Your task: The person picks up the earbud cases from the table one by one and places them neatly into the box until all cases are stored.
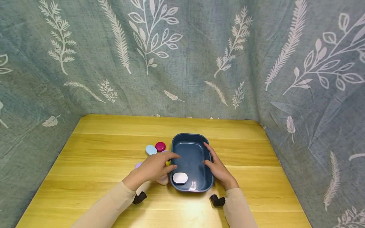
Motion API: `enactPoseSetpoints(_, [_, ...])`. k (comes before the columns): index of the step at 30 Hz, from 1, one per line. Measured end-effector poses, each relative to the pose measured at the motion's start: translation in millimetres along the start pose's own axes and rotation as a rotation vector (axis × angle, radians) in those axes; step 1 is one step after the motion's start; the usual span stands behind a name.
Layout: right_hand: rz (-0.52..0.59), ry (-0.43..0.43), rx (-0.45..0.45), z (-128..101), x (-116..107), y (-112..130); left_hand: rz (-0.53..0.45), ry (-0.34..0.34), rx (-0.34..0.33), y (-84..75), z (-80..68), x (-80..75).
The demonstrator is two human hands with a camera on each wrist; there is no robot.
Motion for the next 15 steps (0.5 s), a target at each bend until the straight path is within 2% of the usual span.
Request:
enactPoseSetpoints(9, [-0.006,0.003,0.019,-2,-1,0,-0.04,-0.081,0.008,7.0,-5.7,-10.3])
enactPoseSetpoints(15, [-0.01,0.011,0.01,-1,-2,-1,-0.052,-0.109,-0.013,16.7,-12.3,-14.4])
Point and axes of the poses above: each hand's wrist, its own z-axis towards the middle knuckle, its own x-axis out of the palm, y = z × x, the point moved 8 cm from there along z, towards the middle knuckle, and after that the axes turned 13 degrees about z, right-handed, at the moved point
